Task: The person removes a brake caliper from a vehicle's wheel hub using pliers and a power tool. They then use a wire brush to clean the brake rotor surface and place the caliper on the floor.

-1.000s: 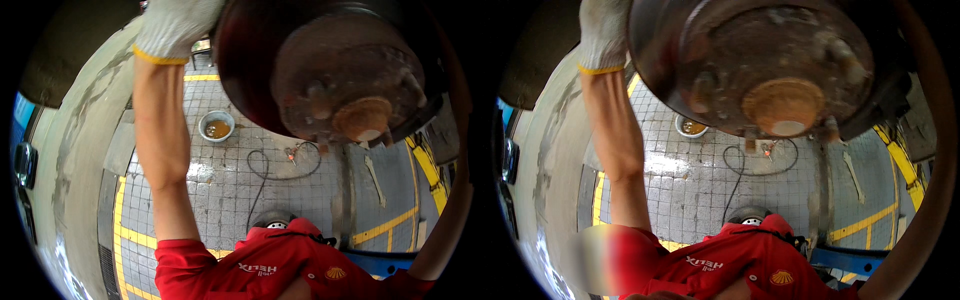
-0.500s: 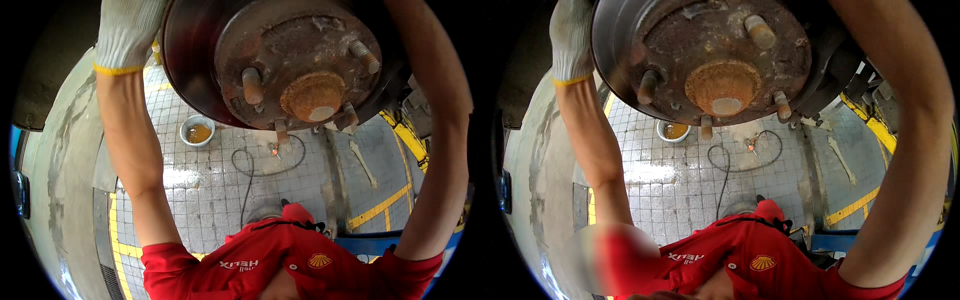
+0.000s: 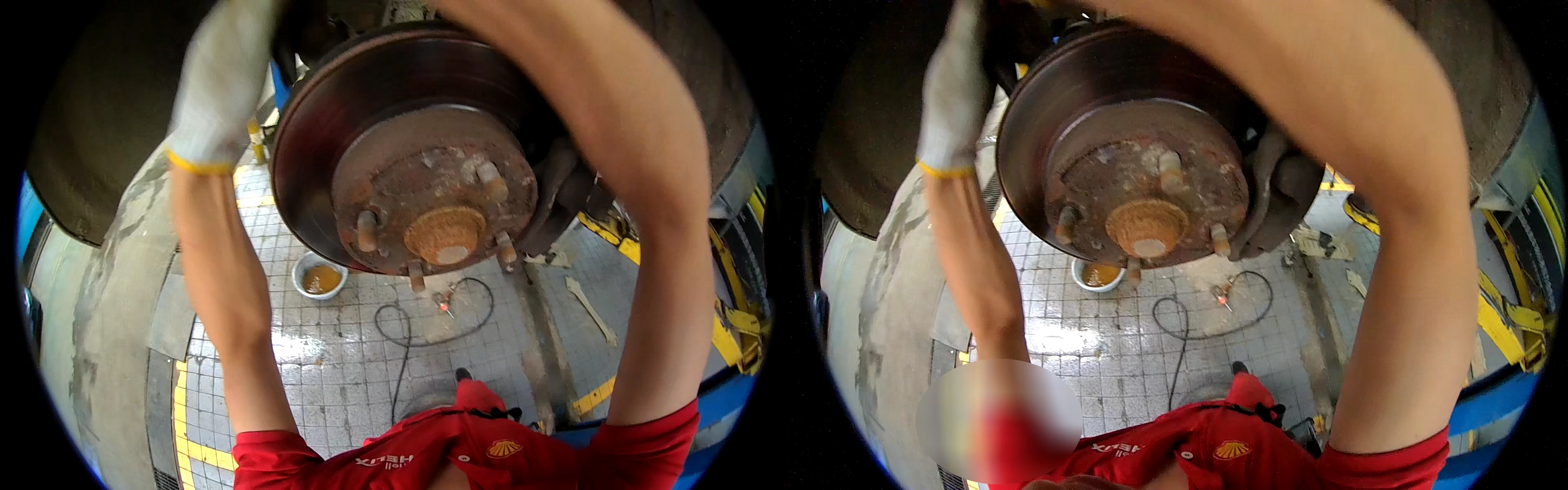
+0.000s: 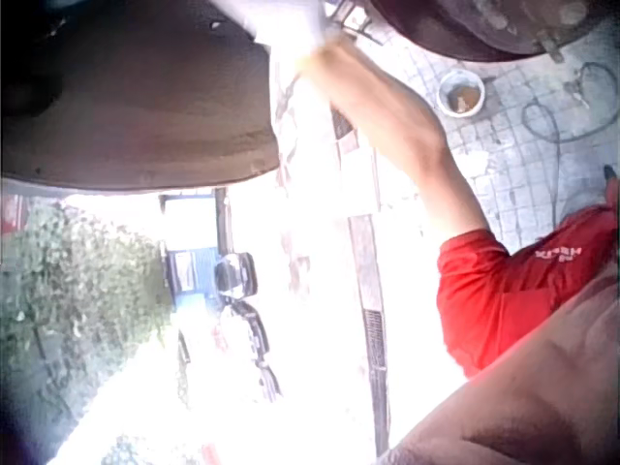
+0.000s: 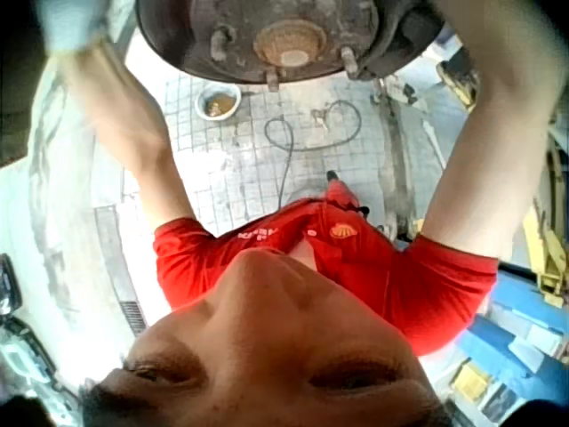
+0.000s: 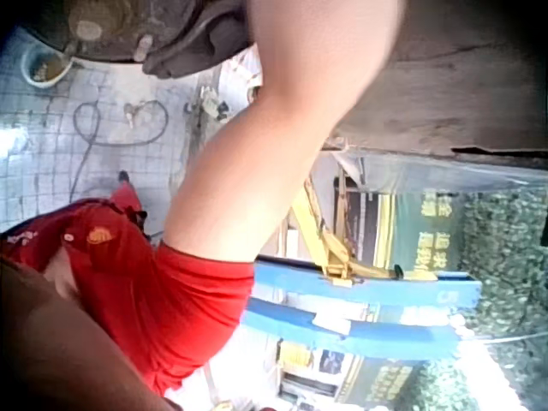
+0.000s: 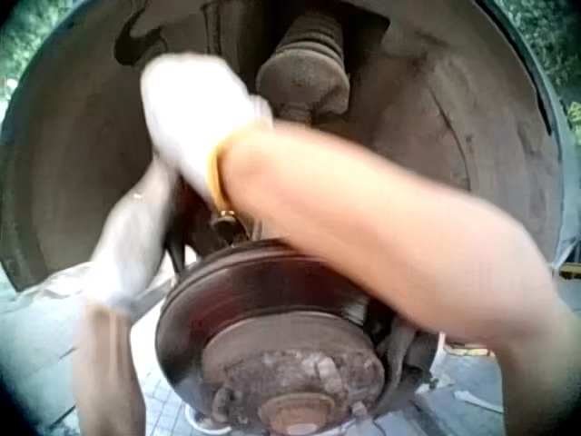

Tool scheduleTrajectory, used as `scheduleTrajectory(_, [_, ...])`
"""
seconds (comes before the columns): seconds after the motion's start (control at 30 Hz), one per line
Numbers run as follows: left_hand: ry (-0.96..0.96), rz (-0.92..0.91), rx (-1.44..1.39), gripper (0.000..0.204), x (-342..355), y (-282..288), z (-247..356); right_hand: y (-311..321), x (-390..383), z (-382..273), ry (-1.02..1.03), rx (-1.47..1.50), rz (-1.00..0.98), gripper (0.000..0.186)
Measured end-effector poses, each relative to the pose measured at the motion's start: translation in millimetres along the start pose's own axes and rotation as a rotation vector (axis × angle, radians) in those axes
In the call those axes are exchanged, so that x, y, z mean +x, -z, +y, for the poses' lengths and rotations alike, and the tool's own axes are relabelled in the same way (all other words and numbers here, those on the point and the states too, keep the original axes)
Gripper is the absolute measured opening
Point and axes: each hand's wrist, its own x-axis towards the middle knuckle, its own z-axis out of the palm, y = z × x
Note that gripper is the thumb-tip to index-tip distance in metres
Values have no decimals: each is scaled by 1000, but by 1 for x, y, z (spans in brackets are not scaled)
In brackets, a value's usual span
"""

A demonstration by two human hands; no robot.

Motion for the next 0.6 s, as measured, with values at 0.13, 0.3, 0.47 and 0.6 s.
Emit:
scheduleTrajectory(0.13, [-270, 1094, 229, 68, 27, -91, -95, 47, -17, -2, -185, 224, -254, 19])
scheduleTrajectory(0.3, [-293, 987, -45, 80, -24, -82, -93, 41, -11, -15, -790, 1319, -80, 20])
scheduleTrajectory(0.47, [-206, 1041, 98, 63, -52, -105, -95, 76, 9, -27, -1019, 1598, 77, 20])
scheduleTrajectory(0.6, [-131, 1072, 384, 43, -54, -125, -78, 96, 1, -14, -944, 1856, 86, 19])
